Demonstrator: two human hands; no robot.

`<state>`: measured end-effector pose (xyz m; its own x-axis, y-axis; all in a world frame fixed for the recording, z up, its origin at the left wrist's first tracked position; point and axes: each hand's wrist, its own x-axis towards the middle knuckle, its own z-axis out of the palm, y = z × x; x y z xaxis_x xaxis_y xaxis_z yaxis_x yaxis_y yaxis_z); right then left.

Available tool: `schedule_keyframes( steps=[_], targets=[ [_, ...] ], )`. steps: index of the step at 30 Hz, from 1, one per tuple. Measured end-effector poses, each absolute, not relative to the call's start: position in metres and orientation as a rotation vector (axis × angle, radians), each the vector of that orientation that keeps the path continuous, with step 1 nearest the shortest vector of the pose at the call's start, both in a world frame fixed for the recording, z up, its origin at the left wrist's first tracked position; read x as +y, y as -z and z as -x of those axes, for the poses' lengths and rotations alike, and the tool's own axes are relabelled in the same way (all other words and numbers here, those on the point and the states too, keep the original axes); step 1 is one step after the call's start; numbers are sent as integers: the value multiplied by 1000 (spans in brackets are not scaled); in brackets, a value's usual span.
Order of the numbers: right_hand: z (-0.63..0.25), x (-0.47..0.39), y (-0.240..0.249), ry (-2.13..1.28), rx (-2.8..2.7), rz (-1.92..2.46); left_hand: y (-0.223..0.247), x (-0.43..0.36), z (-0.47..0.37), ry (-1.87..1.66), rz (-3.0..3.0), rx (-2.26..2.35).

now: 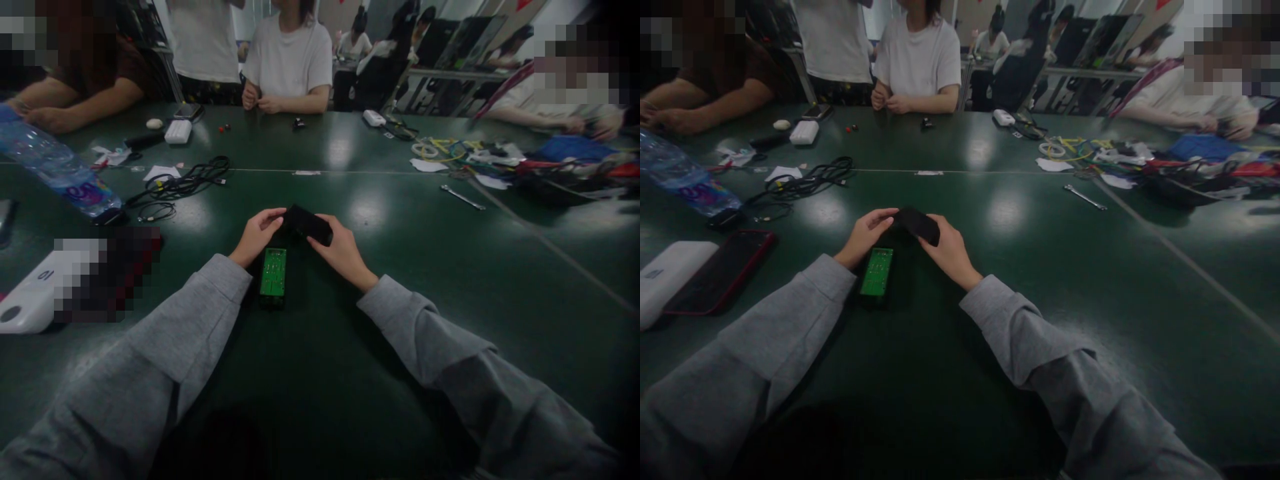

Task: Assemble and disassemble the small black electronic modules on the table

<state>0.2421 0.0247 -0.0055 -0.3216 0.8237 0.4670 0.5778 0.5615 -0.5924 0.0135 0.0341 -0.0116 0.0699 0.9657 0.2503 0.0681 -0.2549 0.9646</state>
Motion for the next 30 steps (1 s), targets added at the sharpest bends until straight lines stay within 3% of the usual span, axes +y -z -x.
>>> schedule_keyframes(
  steps=[4,7,22,30],
  targets=[
    [-255,34,0,128,-2226,1187,14,37,-13,-1333,-1495,1109],
    [-260,39,1,265,-2272,1241,15,38,-12,-1332,-1498,1101],
    [-254,33,4,17,-2359,1195,5,31,-14,-1247,-1461,1065],
    [-260,41,9,20,-2220,1352,-10,19,-13,-960,-1564,893]
  ],
)
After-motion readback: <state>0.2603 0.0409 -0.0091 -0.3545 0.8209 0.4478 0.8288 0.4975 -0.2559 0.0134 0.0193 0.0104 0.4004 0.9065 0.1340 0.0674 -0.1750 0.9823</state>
